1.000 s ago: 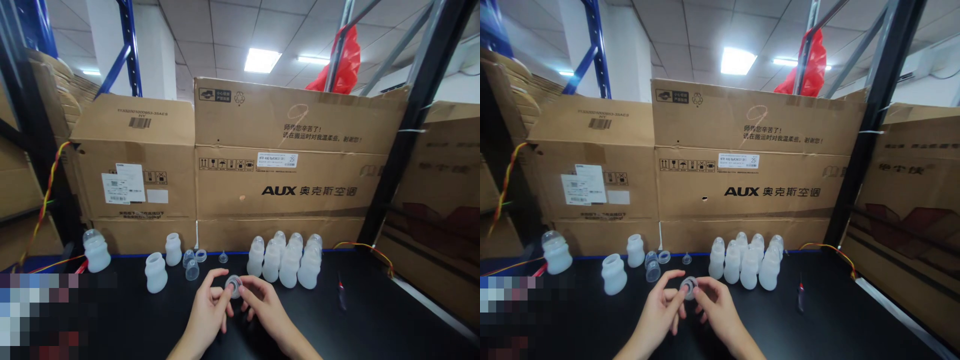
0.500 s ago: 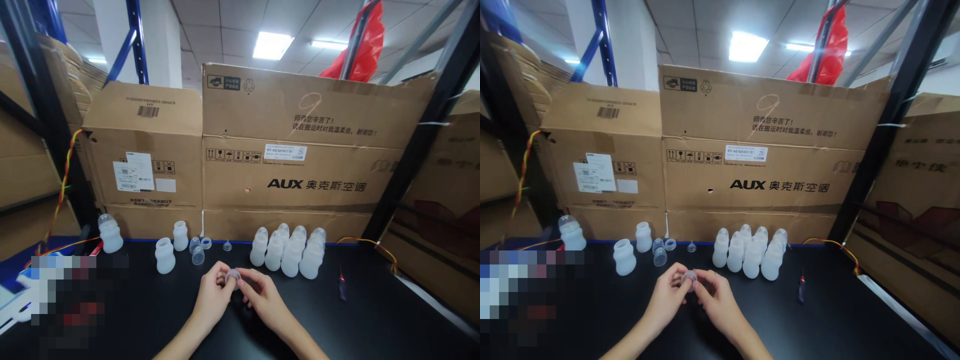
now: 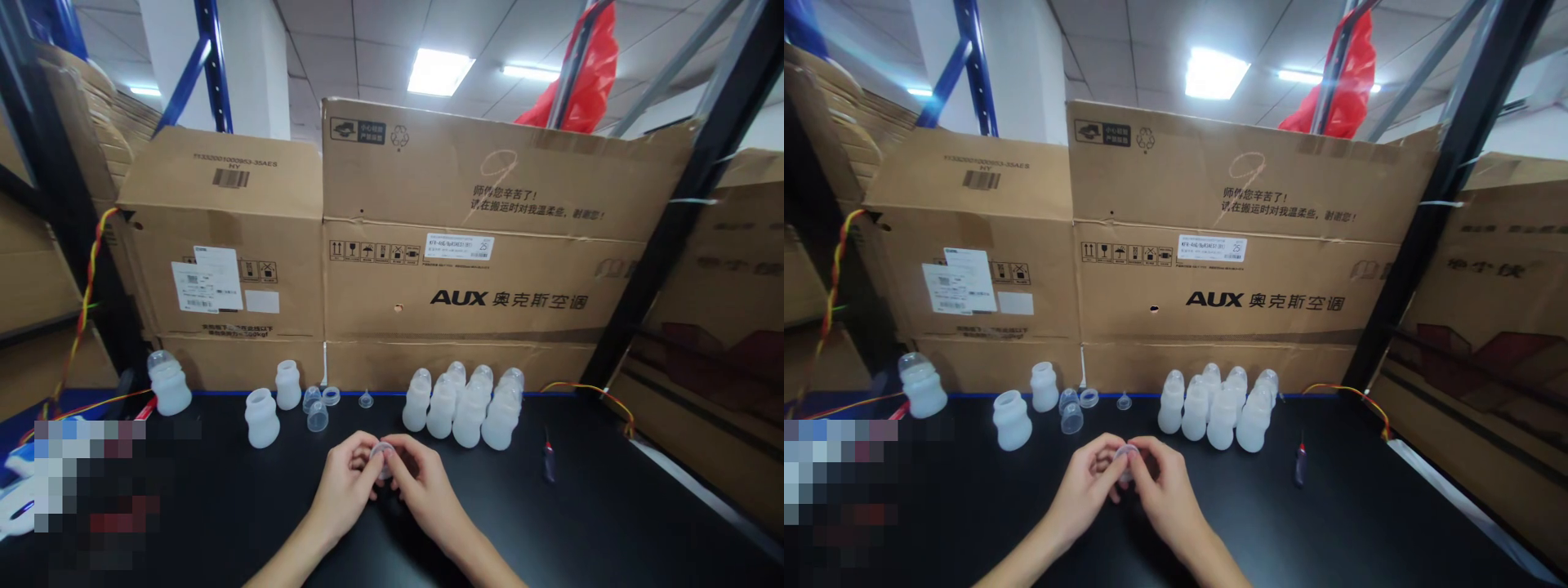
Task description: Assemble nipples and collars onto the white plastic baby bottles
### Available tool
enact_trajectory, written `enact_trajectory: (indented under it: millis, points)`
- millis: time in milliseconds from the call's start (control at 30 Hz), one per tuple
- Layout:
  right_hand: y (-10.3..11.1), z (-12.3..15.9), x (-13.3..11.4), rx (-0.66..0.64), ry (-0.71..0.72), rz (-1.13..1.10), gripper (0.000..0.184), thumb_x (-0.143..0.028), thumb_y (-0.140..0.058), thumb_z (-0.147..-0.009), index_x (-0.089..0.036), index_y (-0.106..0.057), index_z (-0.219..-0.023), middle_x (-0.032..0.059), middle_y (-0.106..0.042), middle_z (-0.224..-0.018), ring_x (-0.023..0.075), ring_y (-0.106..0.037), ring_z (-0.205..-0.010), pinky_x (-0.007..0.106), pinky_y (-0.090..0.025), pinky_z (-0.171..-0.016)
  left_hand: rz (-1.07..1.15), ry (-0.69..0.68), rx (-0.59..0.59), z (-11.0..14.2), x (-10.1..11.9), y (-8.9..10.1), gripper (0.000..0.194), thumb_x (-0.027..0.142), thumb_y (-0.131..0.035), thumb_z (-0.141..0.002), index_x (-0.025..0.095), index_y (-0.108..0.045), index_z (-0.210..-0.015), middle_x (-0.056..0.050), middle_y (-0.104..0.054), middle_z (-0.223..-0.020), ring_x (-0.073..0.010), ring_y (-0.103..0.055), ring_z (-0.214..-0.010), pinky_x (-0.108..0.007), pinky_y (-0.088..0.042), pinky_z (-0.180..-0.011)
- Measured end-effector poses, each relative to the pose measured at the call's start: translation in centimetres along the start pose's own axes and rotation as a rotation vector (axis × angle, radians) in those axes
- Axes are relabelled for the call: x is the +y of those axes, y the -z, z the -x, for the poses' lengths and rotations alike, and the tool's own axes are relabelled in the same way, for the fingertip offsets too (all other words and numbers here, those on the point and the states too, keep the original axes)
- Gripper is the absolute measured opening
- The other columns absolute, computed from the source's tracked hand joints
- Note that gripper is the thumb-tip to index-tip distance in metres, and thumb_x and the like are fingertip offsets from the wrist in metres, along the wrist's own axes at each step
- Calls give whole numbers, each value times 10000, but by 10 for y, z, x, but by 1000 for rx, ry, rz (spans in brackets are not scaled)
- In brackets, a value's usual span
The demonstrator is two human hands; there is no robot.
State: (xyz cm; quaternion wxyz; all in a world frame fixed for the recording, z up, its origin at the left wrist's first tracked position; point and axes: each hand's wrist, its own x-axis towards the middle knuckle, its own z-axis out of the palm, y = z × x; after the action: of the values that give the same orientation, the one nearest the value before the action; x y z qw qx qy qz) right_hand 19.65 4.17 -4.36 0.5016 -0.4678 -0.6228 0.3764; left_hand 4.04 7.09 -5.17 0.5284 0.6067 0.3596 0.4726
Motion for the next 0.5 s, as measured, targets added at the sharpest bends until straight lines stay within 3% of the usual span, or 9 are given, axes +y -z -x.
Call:
enact_trajectory:
  millis: [133,500]
  points:
    - [-1,0,1,30,15,12,460,-575,-587,-958,-164,-717,-1119,62,-721,-812,170,-629,-640,238,-477,-521,-34,-12,16,-2,-1,1,415,549,-693,-864,142,-680,-948,-28,-660,-709,-163,-640,-603,-202,-504,-428]
    - [-6,1,9,92,-14,-76,422,-554,-610,-952,-173,-717,-1098,51,-707,-812,175,-639,-669,232,-497,-521,-163,-54,87,-1,-1,-5,331,485,-645,-916,158,-695,-932,-5,-631,-646,-126,-568,-530,-200,-489,-470]
